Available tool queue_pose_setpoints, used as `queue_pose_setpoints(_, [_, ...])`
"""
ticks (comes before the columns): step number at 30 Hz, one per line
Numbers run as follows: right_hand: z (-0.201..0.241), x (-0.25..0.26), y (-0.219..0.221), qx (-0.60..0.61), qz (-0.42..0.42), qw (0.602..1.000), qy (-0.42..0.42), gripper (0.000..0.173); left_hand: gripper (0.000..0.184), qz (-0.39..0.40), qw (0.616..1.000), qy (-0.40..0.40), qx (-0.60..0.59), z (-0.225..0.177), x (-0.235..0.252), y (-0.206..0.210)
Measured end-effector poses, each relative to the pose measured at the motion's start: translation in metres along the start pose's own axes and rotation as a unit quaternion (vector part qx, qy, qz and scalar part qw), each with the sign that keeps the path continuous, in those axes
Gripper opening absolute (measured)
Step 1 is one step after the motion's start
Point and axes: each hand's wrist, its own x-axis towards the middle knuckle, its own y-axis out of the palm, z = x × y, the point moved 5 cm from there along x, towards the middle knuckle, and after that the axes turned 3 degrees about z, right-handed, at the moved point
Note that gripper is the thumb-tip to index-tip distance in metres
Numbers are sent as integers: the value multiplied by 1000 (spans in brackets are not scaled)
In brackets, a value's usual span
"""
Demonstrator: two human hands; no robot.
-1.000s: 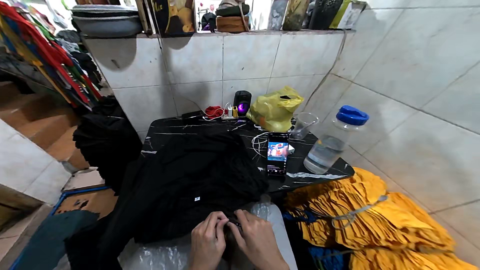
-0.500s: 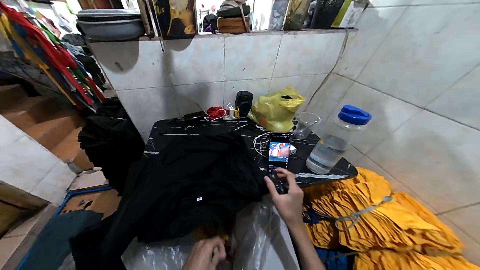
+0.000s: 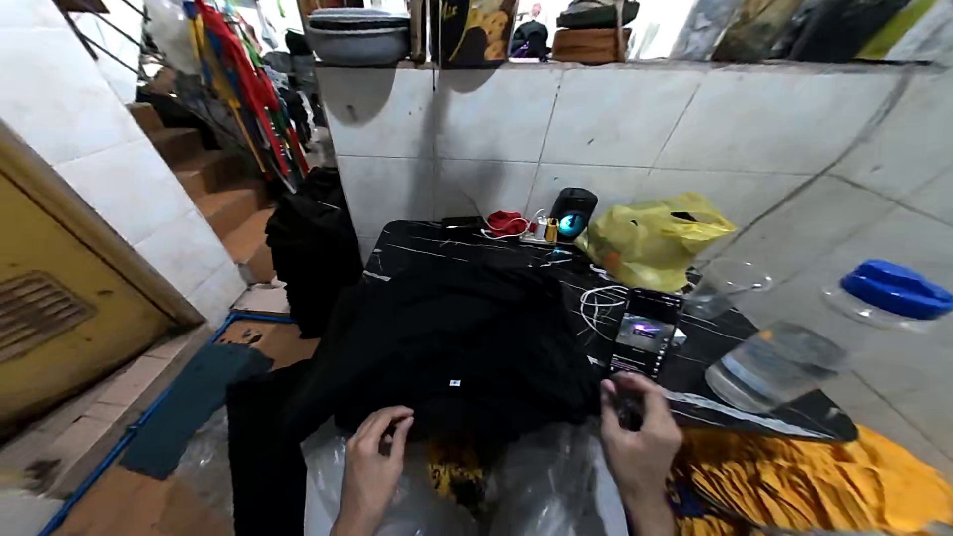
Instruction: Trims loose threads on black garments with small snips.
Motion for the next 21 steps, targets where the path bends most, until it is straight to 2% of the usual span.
queue_pose_setpoints(2, [41,-22,21,-29,90,996,-2,28,24,-26,996,17,88,0,7,4])
queue_pose_setpoints(4, [68,-47,48,-70,214,974,32,34,38,0,984,24,179,0,10,18])
queue_pose_setpoints(5, [76,-56,59,-79,248,964,52,42,39,12,977,30,213,1,10,25])
queue_pose_setpoints(7, [80,-61,69,-72,239,965,78,46,37,18,971,33,237,2,11,27])
queue_pose_setpoints(9, [76,-56,63,-53,177,980,69,38,36,12,971,20,237,2,10,16])
queue_pose_setpoints(13, [76,-47,51,-91,98,991,12,29,19,75,959,-101,254,-10,5,-11])
queue_pose_setpoints(15, [79,-48,56,-113,140,983,19,35,18,67,971,-129,192,-11,7,-16])
queue_pose_setpoints(17, [83,-50,66,-132,217,966,39,44,13,-2,986,-162,36,-5,16,-23])
queue_pose_setpoints(18, [84,-50,69,-143,258,954,57,46,10,-53,981,-174,-61,2,21,-27])
queue_pose_setpoints(19, [85,-51,70,-153,291,942,73,48,7,-99,962,-196,-160,8,27,-31])
queue_pose_setpoints(21, [82,-52,69,-165,347,917,106,51,9,-159,893,-257,-334,17,35,-29])
